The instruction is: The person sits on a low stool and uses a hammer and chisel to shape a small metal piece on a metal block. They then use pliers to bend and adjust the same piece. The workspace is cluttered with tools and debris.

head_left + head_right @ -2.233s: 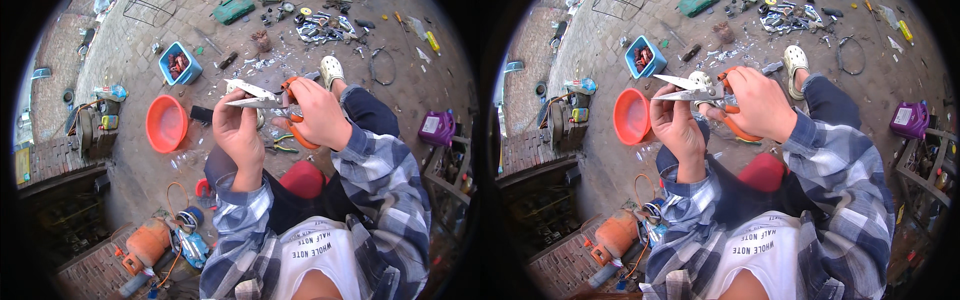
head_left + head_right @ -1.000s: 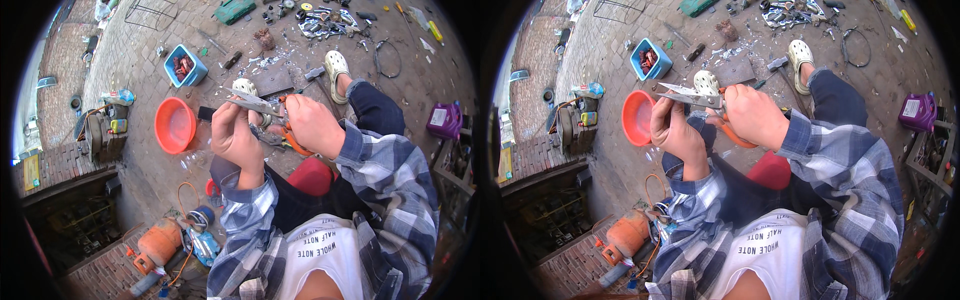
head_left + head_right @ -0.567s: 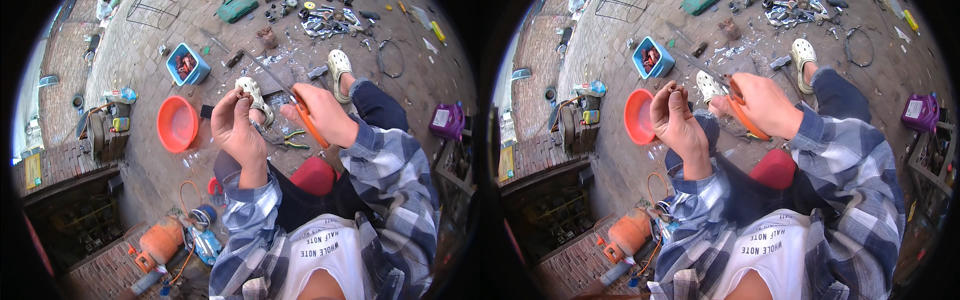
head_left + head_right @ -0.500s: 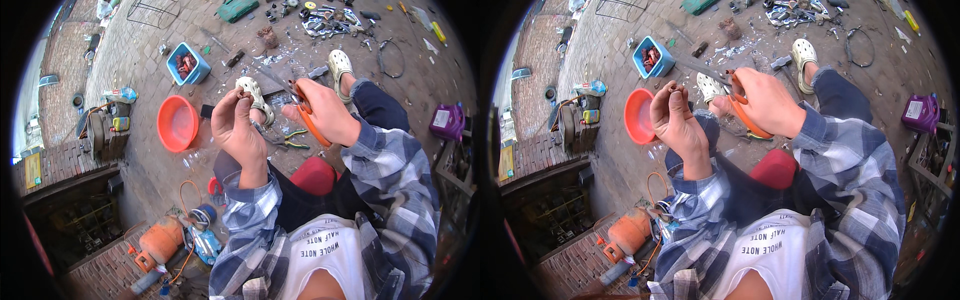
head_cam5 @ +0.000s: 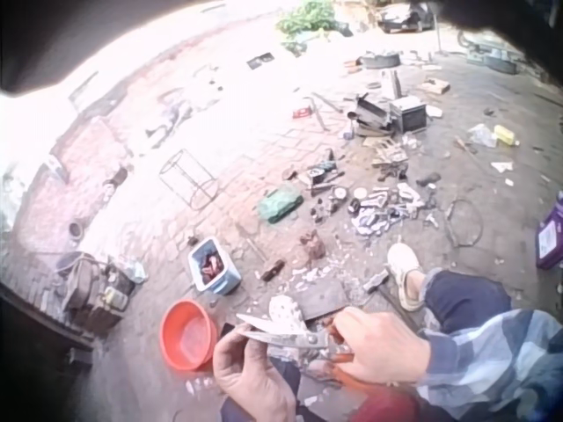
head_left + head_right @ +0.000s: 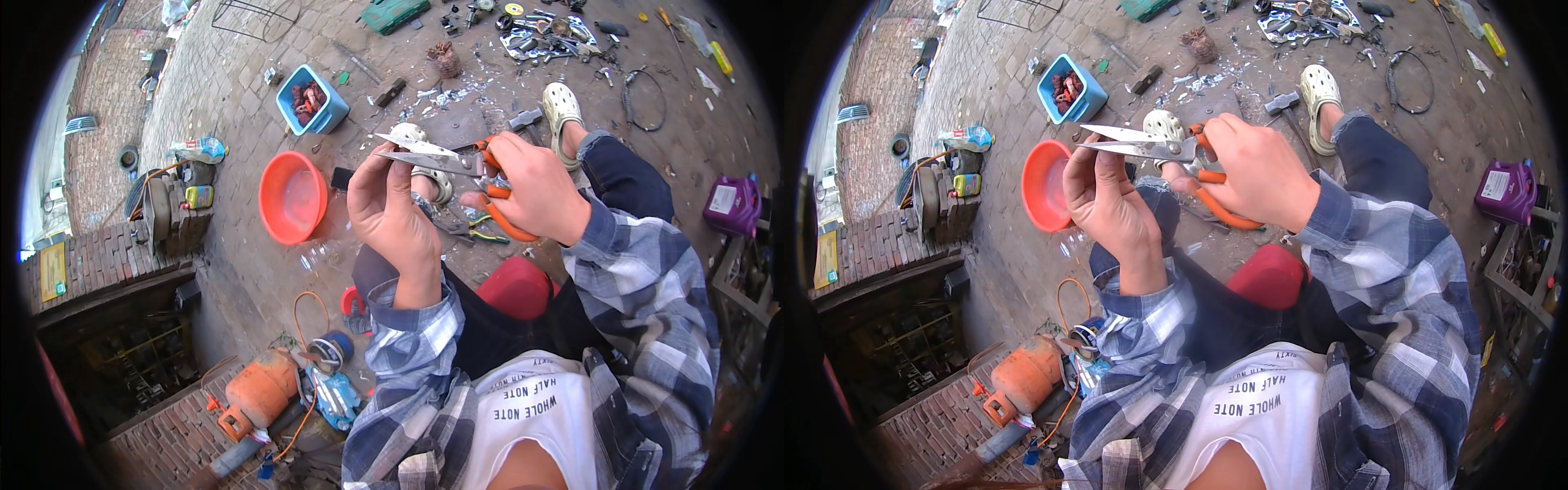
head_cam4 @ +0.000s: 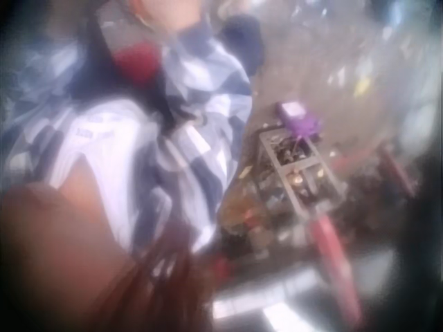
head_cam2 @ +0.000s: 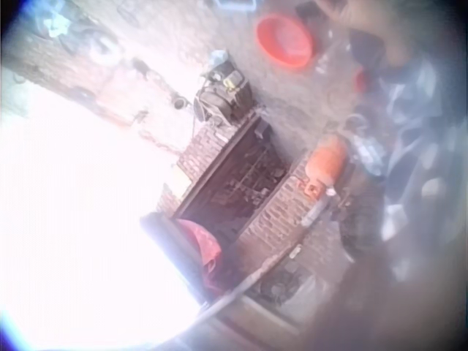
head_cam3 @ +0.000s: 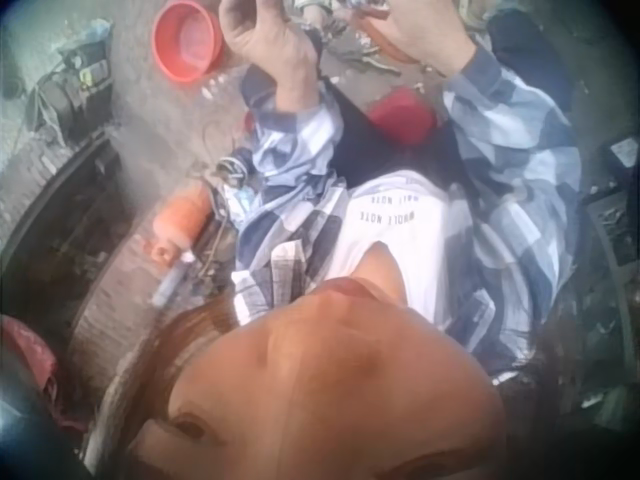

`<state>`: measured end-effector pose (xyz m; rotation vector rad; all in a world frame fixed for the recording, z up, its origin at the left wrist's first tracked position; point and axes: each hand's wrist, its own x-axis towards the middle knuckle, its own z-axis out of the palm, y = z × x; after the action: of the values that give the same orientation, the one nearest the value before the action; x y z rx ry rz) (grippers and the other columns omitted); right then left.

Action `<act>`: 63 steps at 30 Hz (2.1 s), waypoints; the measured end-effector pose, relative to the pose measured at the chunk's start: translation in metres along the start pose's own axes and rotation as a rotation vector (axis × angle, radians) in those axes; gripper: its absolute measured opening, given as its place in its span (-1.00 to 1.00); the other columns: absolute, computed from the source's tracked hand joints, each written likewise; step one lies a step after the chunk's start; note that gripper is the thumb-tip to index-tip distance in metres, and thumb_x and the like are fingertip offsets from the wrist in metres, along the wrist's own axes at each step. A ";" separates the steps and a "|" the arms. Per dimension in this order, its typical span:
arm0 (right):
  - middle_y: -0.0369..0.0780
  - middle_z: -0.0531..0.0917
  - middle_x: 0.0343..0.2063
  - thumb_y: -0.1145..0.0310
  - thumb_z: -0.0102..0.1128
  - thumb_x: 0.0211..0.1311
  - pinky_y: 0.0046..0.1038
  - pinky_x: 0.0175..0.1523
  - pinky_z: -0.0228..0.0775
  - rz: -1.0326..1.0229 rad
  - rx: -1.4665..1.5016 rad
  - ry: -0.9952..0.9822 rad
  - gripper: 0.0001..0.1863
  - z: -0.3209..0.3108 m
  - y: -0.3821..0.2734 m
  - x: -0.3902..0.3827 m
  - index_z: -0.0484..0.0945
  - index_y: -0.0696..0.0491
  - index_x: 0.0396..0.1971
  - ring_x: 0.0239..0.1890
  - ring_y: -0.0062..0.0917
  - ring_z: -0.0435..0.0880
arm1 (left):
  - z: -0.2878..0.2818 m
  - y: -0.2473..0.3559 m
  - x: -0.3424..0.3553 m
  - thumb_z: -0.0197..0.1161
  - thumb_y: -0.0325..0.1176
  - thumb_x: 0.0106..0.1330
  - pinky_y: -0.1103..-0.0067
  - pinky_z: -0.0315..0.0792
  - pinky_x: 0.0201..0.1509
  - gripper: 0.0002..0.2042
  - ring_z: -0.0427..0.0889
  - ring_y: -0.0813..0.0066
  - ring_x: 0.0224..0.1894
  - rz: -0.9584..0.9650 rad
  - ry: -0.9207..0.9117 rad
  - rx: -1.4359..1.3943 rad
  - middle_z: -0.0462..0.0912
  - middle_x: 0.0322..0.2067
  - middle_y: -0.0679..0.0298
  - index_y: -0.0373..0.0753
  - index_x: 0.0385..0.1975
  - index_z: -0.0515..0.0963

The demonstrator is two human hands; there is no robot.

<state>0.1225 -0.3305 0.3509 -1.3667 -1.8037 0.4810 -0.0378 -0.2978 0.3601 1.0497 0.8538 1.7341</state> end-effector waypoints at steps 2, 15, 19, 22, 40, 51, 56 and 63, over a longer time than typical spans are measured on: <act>-0.15 0.48 -0.47 0.01 0.43 -0.09 -0.35 -0.43 0.39 -0.015 -0.032 0.019 -0.43 0.002 -0.001 0.000 0.41 0.20 -0.37 -0.49 -0.22 0.55 | 0.001 0.001 -0.001 0.20 -0.57 0.26 0.59 0.53 0.01 -0.83 0.61 0.46 -0.13 -0.024 -0.002 -0.045 0.62 -0.16 0.16 -0.39 -0.16 0.52; -0.12 0.51 -0.52 -0.11 0.26 0.08 -0.33 -0.42 0.46 0.018 -0.055 -0.085 -0.43 0.004 -0.007 -0.002 0.44 0.20 -0.43 -0.49 -0.23 0.60 | 0.000 0.001 -0.002 0.21 -0.58 0.24 0.63 0.55 -0.06 -0.86 0.63 0.49 -0.18 -0.069 0.010 -0.111 0.64 -0.22 0.18 -0.38 -0.21 0.55; -0.16 0.46 -0.53 0.03 0.40 -0.03 -0.40 -0.45 0.34 0.067 0.100 -0.114 -0.46 0.005 -0.003 -0.004 0.41 0.21 -0.36 -0.55 -0.30 0.50 | 0.000 -0.001 0.000 0.18 -0.55 0.28 0.64 0.56 -0.07 -0.83 0.63 0.50 -0.18 -0.040 0.007 -0.054 0.62 -0.16 0.18 -0.34 -0.15 0.52; -0.16 0.45 -0.51 0.06 0.39 -0.01 -0.43 -0.43 0.33 0.191 0.193 -0.102 -0.48 -0.003 -0.006 0.000 0.41 0.21 -0.34 -0.54 -0.34 0.49 | -0.002 0.004 0.002 0.15 -0.52 0.31 0.65 0.56 -0.06 -0.82 0.62 0.50 -0.16 -0.194 -0.071 -0.209 0.59 -0.11 0.18 -0.32 -0.10 0.50; -0.16 0.45 -0.48 0.08 0.36 0.04 -0.43 -0.36 0.35 0.109 0.055 -0.012 -0.52 -0.010 0.003 0.006 0.40 0.19 -0.35 -0.48 -0.35 0.50 | -0.011 0.004 0.005 0.16 -0.48 0.32 0.70 0.60 -0.18 -0.80 0.63 0.54 -0.22 -0.473 -0.092 -0.461 0.60 -0.12 0.20 -0.26 -0.08 0.52; -0.17 0.49 -0.48 -0.01 0.34 0.02 -0.36 -0.38 0.36 0.113 -0.033 -0.168 -0.50 -0.011 -0.004 0.000 0.42 0.15 -0.38 -0.45 -0.26 0.56 | -0.012 0.009 0.008 0.11 -0.57 0.31 0.63 0.56 0.05 -0.82 0.61 0.46 -0.07 -0.360 -0.078 -0.414 0.57 -0.04 0.10 -0.36 -0.12 0.52; -0.18 0.50 -0.48 -0.04 0.35 0.00 -0.34 -0.39 0.38 0.083 -0.076 -0.136 -0.48 -0.009 -0.002 -0.001 0.43 0.15 -0.38 -0.45 -0.24 0.57 | -0.011 0.008 0.009 0.10 -0.56 0.32 0.62 0.56 0.06 -0.84 0.61 0.41 -0.03 -0.347 -0.049 -0.398 0.58 -0.05 0.09 -0.36 -0.14 0.53; -0.16 0.50 -0.48 -0.04 0.36 -0.02 -0.33 -0.40 0.38 0.069 -0.112 -0.123 -0.46 -0.011 -0.004 0.000 0.43 0.17 -0.38 -0.46 -0.22 0.57 | -0.017 0.004 0.010 0.12 -0.49 0.34 0.60 0.59 0.02 -0.86 0.61 0.39 -0.04 -0.330 -0.078 -0.427 0.58 -0.06 0.11 -0.34 -0.17 0.54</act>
<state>0.1284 -0.3334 0.3601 -1.5087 -1.9124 0.5172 -0.0572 -0.2915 0.3591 0.6459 0.5371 1.4951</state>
